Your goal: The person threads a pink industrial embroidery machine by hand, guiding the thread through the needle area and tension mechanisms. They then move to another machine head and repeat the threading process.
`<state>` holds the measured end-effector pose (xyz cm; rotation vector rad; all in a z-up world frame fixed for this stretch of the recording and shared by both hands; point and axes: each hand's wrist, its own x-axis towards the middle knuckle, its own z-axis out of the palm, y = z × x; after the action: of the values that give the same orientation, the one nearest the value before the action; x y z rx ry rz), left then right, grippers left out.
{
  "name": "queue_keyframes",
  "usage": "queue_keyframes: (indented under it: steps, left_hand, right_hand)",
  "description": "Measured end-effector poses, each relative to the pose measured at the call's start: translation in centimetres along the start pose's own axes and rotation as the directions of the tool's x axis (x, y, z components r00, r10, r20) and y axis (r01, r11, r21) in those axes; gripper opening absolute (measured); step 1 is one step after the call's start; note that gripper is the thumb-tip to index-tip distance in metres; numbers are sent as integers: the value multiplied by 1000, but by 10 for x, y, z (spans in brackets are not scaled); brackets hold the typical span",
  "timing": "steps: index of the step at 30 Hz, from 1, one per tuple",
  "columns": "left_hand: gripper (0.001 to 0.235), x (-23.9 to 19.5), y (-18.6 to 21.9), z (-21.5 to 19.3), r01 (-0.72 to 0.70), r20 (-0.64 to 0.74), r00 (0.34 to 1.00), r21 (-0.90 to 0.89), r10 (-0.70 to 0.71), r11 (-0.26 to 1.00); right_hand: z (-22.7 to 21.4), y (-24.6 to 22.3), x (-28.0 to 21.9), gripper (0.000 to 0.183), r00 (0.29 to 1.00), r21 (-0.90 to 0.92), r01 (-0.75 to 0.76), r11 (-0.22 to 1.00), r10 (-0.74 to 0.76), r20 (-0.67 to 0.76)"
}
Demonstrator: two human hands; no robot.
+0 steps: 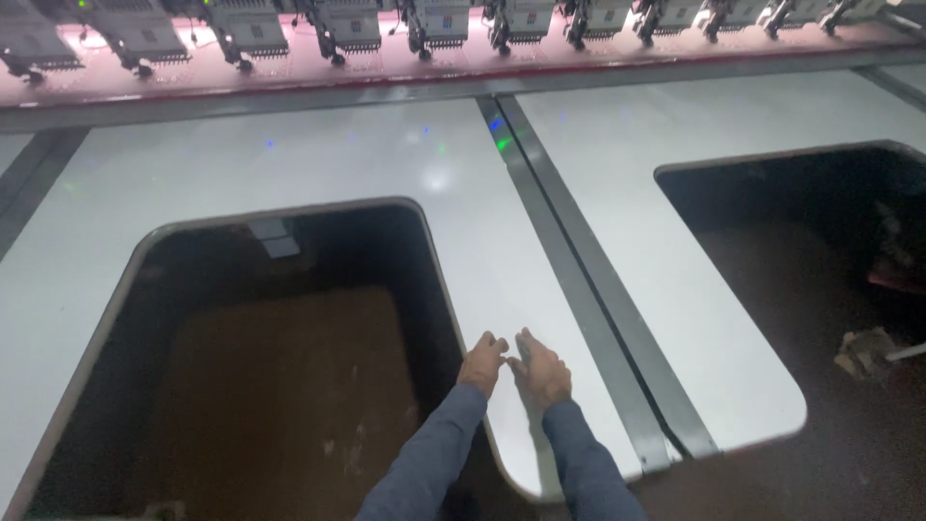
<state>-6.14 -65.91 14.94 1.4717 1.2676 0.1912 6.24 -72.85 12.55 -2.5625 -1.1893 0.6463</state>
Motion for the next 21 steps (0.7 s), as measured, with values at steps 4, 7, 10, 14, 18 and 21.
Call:
queue_keyframes:
  steps: [4, 7, 10, 14, 18, 21]
  left_hand:
    - [34, -6, -43, 32, 20, 22, 1000, -46, -19, 999]
    - [33, -35, -58, 42, 26, 11, 1000, 8, -26, 1000]
    - [34, -85, -49, 33, 20, 1, 1000, 117, -21, 993]
    - [23, -105, -74, 38, -139, 81, 990, 470, 115, 871]
    - [32, -95, -108, 60, -338, 272, 941, 752, 200, 566]
    - [25, -164, -66, 55, -339, 302, 940, 757, 161, 559]
  right_hand:
    - [8, 29, -25, 59, 997, -10, 83, 997, -82, 10]
    - [10, 47, -47, 59, 994, -22, 110, 994, -110, 27]
    - [6, 62, -69, 69, 981, -22, 191, 981, -191, 19]
    - [-22, 60, -108, 61, 964, -150, 267, 952, -263, 47]
    - [-36, 59, -127, 56, 954, -203, 297, 933, -297, 31]
    - [-38, 63, -139, 60, 916, -301, 392, 869, -399, 40]
